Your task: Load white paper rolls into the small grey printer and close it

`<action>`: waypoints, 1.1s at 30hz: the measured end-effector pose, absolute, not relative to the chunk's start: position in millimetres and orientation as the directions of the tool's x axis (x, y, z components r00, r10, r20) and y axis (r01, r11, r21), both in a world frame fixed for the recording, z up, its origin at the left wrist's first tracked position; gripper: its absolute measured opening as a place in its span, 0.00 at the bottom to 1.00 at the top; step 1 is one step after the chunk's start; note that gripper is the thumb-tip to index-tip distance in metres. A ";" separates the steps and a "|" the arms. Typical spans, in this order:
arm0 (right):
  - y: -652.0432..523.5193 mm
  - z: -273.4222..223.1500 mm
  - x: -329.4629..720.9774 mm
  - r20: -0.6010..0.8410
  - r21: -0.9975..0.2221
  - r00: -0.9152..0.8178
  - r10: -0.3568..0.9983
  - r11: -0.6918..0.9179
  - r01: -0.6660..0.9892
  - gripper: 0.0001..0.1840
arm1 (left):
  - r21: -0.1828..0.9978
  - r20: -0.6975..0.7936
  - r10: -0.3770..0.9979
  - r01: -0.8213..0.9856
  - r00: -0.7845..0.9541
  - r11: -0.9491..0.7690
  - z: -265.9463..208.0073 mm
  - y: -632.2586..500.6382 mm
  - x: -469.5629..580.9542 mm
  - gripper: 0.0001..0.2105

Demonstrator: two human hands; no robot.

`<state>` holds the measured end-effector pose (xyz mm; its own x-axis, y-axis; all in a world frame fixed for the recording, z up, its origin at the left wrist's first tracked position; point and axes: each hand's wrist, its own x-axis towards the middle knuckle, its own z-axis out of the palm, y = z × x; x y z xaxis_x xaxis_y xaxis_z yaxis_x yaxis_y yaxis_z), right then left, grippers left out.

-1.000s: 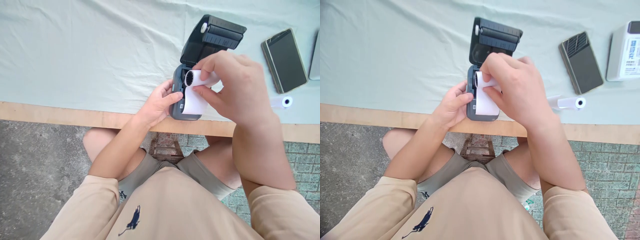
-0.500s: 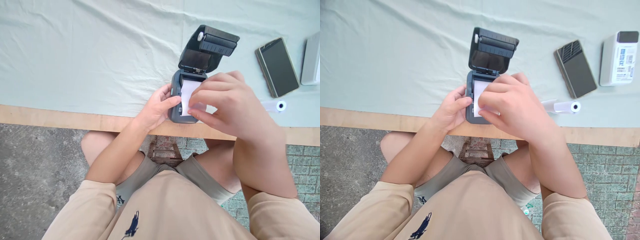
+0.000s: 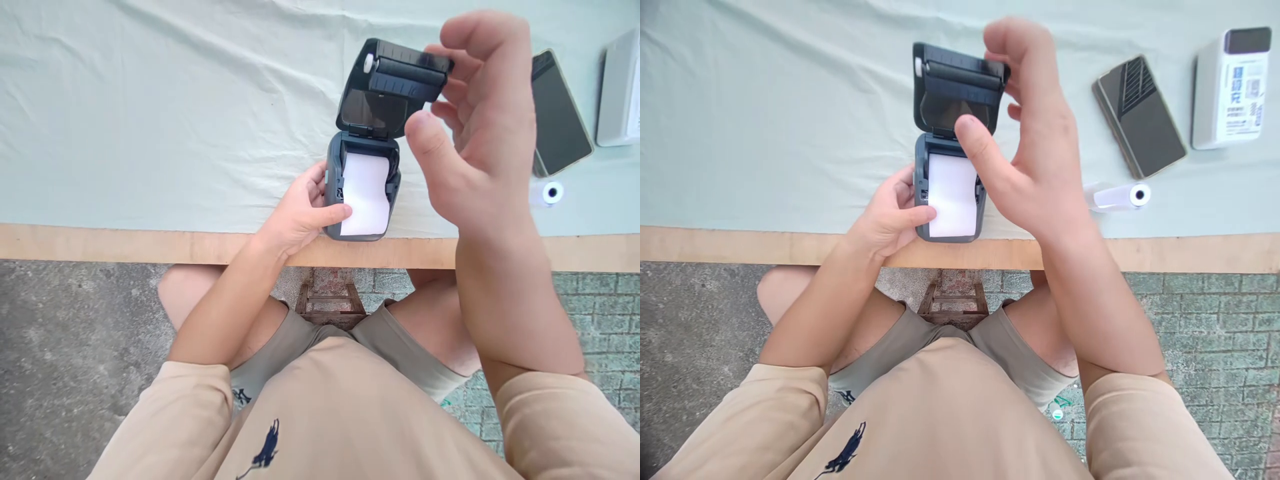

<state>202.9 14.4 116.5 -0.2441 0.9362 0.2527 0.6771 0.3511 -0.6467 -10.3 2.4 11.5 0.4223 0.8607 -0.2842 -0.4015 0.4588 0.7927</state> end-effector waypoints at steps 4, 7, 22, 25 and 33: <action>16.3 98.6 199.2 0.311 -0.774 -0.203 0.929 0.371 0.513 0.17 | 0.802 -0.262 0.874 -0.411 0.410 0.433 13.0 1.4 -9.8 0.36; 13.6 85.3 199.6 0.229 -0.841 -0.160 0.960 0.278 0.465 0.20 | 0.805 -0.261 0.880 -0.414 0.396 0.425 14.3 0.6 -9.3 0.35; 14.7 32.6 225.3 -0.134 -0.934 -0.309 0.941 -0.016 0.357 0.40 | 0.782 -0.258 0.875 -0.444 0.410 0.438 17.4 0.8 -7.3 0.31; 14.9 35.6 221.1 -0.177 -0.945 -0.295 0.939 -0.078 0.319 0.44 | 0.751 -0.289 0.887 -0.489 0.361 0.443 19.1 1.5 -4.4 0.17; 12.6 48.4 220.7 -0.092 -0.935 -0.292 0.952 0.018 0.354 0.39 | 0.742 -0.317 0.902 -0.515 0.294 0.428 22.1 3.8 -2.0 0.14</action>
